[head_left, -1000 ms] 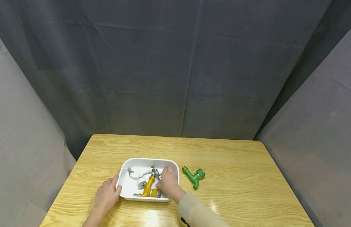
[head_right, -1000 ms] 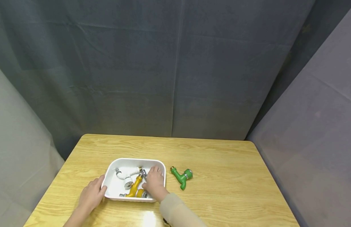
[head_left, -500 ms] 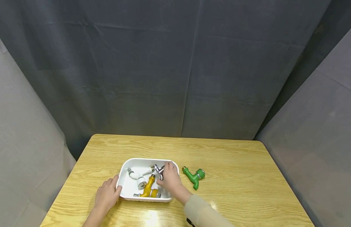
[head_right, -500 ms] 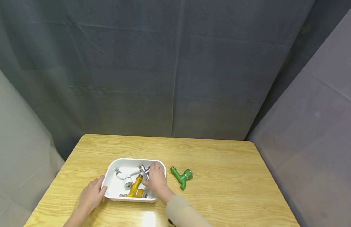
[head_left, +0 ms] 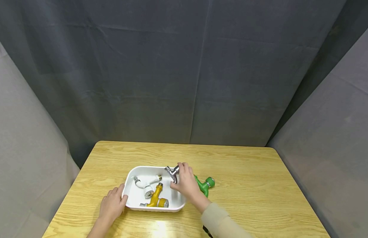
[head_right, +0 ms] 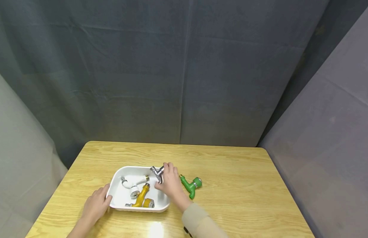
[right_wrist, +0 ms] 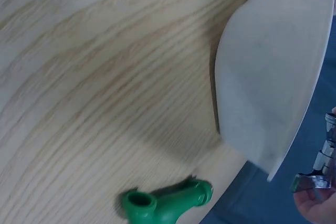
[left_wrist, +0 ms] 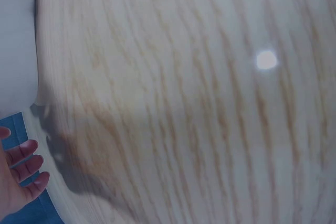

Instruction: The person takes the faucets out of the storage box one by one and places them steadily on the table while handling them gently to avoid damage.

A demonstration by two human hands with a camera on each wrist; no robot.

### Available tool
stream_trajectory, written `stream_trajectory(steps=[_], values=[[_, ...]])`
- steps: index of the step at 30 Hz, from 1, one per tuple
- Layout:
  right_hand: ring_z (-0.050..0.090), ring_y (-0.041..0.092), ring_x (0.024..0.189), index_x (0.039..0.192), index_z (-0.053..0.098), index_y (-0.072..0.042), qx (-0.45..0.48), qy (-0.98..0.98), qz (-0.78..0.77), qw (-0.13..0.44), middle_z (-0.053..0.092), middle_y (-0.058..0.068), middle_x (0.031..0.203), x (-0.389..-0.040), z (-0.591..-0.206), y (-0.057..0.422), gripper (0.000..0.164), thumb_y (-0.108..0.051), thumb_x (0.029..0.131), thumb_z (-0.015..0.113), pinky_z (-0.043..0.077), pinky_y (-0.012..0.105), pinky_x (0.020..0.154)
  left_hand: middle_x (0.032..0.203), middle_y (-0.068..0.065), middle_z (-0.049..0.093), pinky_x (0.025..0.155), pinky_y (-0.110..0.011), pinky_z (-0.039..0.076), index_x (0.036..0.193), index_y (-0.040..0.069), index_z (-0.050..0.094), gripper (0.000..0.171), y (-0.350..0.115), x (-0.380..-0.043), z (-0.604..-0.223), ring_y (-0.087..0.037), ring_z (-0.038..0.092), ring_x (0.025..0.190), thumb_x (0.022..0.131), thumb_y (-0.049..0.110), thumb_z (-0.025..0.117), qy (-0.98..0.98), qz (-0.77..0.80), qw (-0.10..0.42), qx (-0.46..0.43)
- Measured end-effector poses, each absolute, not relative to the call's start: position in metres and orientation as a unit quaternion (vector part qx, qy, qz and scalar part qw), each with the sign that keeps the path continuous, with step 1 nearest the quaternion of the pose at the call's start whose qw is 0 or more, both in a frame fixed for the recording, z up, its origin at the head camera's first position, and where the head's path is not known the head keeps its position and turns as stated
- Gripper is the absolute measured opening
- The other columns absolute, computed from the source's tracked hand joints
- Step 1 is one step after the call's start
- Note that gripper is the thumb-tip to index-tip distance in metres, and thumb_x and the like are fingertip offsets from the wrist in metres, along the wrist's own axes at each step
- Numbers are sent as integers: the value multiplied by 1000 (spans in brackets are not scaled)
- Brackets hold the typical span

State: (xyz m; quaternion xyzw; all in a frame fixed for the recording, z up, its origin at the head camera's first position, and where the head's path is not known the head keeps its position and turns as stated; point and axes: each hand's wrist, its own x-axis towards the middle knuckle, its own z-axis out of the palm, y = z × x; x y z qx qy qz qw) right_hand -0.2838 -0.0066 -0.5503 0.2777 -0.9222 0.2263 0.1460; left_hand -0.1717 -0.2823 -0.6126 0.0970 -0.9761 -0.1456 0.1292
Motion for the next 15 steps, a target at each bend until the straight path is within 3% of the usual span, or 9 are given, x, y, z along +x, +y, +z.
stream_trajectory(steps=[15], values=[[49, 33, 105, 125, 44, 5, 256, -894, 275, 243, 46, 19, 118, -305, -558, 42, 77, -20, 61, 78, 49, 38, 84, 104, -15, 60, 73, -53, 45, 126, 9, 49, 43, -283, -172, -614, -34, 56, 95, 88, 27, 46, -974, -146, 142, 96]])
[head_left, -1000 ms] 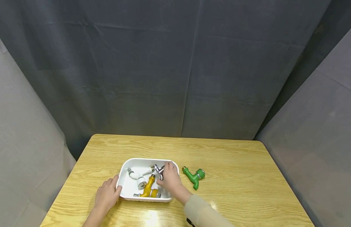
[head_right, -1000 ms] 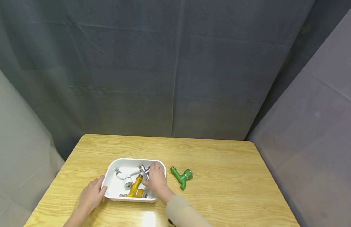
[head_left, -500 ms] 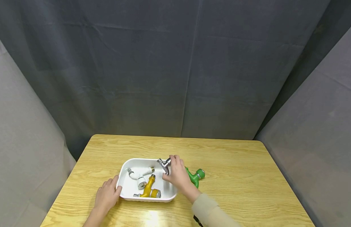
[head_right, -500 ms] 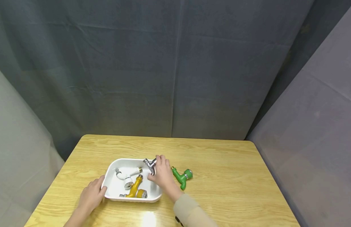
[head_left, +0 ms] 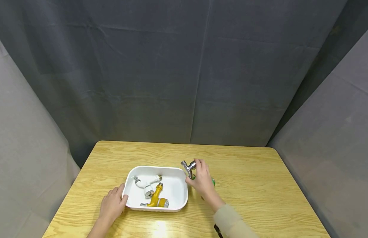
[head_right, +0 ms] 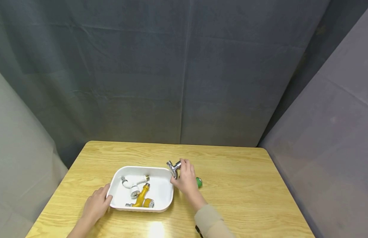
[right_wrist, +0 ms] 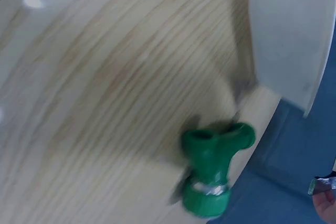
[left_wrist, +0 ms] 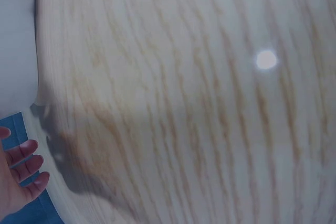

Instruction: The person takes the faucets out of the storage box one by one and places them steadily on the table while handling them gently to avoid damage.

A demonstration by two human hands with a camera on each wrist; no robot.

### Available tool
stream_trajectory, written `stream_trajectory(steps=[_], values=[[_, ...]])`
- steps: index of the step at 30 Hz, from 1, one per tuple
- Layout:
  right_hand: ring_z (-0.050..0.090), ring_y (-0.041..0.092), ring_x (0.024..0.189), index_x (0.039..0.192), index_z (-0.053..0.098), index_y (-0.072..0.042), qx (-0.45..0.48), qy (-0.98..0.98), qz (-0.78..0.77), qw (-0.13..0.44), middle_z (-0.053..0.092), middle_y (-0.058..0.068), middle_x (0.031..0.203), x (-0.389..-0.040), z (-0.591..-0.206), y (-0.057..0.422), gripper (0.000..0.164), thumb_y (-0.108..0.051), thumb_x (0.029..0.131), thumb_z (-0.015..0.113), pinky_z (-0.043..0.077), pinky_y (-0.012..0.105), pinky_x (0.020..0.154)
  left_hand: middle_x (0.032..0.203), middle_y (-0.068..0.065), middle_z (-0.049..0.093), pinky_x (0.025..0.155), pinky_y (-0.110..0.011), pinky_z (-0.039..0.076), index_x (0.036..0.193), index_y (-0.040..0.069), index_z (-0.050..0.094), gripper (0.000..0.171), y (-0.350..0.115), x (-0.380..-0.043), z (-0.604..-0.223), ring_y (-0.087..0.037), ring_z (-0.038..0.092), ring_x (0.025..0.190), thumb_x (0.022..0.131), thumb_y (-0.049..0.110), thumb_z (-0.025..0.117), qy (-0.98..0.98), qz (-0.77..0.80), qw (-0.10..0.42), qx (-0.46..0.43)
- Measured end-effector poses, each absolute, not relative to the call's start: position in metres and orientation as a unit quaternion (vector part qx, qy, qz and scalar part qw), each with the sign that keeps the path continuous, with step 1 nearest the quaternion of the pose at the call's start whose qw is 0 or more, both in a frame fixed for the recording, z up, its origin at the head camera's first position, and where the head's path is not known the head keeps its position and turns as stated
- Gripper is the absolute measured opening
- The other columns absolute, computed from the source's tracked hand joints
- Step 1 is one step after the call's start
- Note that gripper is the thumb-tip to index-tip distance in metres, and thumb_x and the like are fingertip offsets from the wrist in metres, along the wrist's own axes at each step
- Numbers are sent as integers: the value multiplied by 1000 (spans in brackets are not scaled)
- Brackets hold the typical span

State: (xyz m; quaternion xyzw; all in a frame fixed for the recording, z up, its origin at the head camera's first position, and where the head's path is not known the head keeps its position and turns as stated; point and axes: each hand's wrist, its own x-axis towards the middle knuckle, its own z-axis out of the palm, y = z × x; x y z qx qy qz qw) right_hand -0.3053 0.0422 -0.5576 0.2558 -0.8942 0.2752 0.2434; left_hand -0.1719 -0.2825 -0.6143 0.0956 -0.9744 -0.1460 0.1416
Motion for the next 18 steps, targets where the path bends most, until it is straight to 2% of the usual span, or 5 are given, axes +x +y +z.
stream_trajectory(steps=[6, 18], values=[[50, 36, 99, 122, 45, 8, 246, -877, 290, 293, 47, 23, 113, -317, -570, 66, 74, -14, 58, 77, 50, 41, 81, 103, -15, 60, 73, -53, 45, 126, 8, 50, 43, -283, -172, -614, -34, 56, 94, 88, 27, 46, -974, -145, 142, 95], [44, 38, 103, 123, 43, 9, 156, -894, 312, 282, 43, 25, 115, -326, -580, 111, 76, -12, 58, 76, 46, 46, 85, 105, -16, 59, 75, -54, 44, 127, 8, 49, 44, -283, -173, -616, -35, 56, 96, 88, 28, 45, -975, -145, 138, 97]])
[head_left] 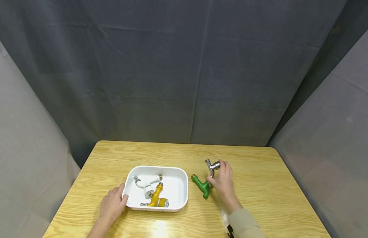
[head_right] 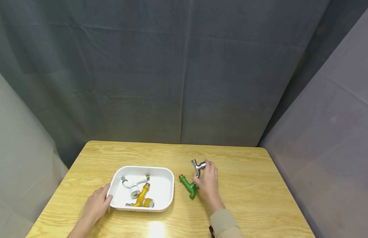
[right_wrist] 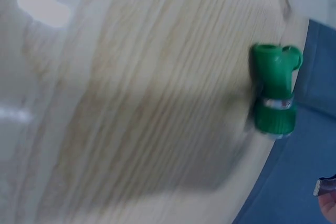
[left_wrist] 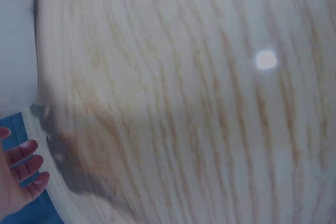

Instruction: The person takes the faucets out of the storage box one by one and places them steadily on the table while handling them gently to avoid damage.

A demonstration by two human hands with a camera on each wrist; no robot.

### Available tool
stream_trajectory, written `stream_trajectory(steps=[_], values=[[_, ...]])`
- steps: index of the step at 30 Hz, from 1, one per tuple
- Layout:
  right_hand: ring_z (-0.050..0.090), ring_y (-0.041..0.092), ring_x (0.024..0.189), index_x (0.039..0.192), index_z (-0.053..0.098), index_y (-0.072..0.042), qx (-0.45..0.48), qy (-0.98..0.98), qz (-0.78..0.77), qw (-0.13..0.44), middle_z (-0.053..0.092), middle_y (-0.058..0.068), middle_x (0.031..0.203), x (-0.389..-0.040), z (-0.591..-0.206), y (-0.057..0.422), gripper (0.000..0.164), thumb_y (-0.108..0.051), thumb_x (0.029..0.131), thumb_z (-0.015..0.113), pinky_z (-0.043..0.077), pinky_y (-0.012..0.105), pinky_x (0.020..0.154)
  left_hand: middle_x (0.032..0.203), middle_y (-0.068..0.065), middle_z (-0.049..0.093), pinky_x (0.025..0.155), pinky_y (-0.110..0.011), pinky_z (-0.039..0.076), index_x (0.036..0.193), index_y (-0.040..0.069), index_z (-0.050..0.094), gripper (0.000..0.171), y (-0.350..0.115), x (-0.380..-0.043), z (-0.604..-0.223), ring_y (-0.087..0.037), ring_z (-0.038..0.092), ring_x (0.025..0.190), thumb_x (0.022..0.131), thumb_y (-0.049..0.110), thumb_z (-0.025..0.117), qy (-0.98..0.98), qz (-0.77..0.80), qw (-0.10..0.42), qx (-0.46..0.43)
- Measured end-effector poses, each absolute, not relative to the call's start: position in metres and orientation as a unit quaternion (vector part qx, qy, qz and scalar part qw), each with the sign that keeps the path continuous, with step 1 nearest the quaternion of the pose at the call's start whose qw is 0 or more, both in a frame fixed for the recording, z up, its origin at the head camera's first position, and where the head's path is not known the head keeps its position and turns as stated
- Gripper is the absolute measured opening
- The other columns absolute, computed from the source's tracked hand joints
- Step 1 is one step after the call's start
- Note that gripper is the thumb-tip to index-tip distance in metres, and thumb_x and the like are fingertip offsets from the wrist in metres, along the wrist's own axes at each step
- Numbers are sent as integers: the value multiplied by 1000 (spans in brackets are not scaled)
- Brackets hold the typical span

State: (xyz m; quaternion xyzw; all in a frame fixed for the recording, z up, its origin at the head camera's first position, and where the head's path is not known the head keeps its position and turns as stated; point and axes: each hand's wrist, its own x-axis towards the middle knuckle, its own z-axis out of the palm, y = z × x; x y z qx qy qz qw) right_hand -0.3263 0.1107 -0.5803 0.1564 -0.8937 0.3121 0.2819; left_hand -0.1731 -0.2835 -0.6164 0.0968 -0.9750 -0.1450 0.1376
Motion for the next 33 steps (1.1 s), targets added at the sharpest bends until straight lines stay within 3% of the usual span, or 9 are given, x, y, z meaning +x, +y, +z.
stream_trajectory(steps=[17, 23, 33], values=[[39, 43, 109, 127, 36, 13, 57, -923, 324, 202, 38, 28, 119, -329, -612, 156, 80, -15, 63, 76, 38, 53, 91, 105, -16, 59, 75, -54, 45, 127, 9, 49, 43, -284, -173, -617, -35, 56, 96, 88, 28, 44, -975, -144, 137, 99], [41, 44, 102, 124, 39, 14, 52, -925, 314, 210, 40, 29, 115, -327, -629, 163, 78, -15, 61, 75, 40, 53, 86, 103, -15, 60, 73, -53, 45, 126, 9, 49, 43, -284, -173, -617, -35, 57, 95, 88, 27, 45, -975, -143, 139, 97], [41, 44, 102, 127, 35, 14, 24, -940, 306, 145, 38, 29, 117, -325, -641, 168, 82, -22, 64, 73, 42, 52, 85, 102, -15, 60, 72, -53, 45, 127, 9, 49, 43, -284, -174, -619, -34, 57, 93, 87, 27, 46, -974, -142, 145, 96]])
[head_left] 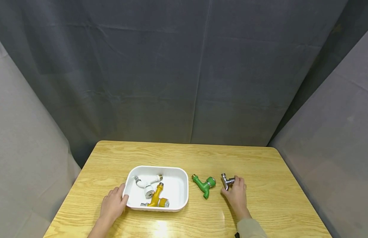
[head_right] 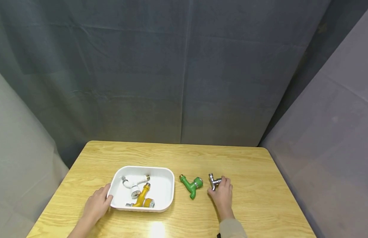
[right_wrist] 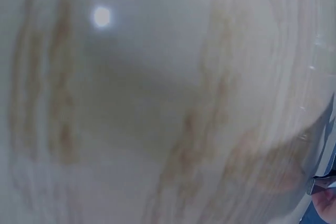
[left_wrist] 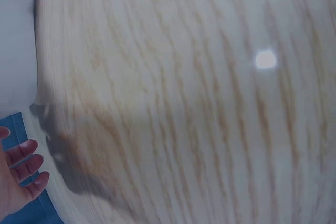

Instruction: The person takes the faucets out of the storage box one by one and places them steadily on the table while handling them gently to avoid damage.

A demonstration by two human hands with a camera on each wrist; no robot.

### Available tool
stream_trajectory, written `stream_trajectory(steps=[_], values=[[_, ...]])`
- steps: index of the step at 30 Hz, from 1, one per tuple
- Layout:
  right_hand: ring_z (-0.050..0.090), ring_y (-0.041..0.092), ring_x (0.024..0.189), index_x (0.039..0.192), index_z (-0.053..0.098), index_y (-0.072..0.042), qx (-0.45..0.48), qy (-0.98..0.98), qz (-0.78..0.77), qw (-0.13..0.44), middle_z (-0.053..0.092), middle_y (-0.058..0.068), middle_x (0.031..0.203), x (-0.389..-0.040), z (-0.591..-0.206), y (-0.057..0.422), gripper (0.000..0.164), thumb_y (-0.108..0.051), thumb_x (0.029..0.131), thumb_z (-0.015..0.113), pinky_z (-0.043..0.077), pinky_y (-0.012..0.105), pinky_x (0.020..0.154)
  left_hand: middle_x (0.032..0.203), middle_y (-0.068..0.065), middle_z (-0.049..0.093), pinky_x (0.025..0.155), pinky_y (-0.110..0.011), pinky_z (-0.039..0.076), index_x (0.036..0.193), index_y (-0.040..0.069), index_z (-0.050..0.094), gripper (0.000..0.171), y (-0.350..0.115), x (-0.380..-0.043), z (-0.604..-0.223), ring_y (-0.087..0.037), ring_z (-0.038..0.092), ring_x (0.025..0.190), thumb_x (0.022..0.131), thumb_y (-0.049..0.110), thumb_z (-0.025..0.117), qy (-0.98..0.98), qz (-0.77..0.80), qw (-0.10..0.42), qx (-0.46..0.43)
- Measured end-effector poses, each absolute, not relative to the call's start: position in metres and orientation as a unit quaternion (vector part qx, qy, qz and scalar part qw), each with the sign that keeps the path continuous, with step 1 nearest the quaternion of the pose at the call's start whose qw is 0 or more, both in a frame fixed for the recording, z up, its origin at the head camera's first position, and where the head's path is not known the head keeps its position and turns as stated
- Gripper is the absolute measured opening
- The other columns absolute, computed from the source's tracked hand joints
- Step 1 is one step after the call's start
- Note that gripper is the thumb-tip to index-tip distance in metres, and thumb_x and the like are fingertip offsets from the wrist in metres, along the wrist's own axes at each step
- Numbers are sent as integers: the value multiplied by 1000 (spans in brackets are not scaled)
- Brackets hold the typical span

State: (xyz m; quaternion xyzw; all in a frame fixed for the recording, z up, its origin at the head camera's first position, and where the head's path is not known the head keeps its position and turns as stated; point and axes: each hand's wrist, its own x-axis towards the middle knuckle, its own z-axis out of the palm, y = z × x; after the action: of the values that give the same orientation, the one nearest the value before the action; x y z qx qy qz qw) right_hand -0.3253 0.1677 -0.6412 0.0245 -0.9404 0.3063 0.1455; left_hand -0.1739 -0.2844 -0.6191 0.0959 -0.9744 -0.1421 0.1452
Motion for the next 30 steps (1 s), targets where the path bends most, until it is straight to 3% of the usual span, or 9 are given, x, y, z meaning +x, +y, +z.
stream_trajectory(steps=[30], values=[[42, 51, 101, 125, 33, 17, 19, -965, 252, 77, 35, 33, 117, -323, -633, 168, 81, -27, 67, 68, 43, 55, 79, 99, -14, 60, 71, -51, 45, 125, 10, 50, 41, -284, -173, -619, -33, 57, 91, 88, 27, 47, -974, -145, 148, 95]])
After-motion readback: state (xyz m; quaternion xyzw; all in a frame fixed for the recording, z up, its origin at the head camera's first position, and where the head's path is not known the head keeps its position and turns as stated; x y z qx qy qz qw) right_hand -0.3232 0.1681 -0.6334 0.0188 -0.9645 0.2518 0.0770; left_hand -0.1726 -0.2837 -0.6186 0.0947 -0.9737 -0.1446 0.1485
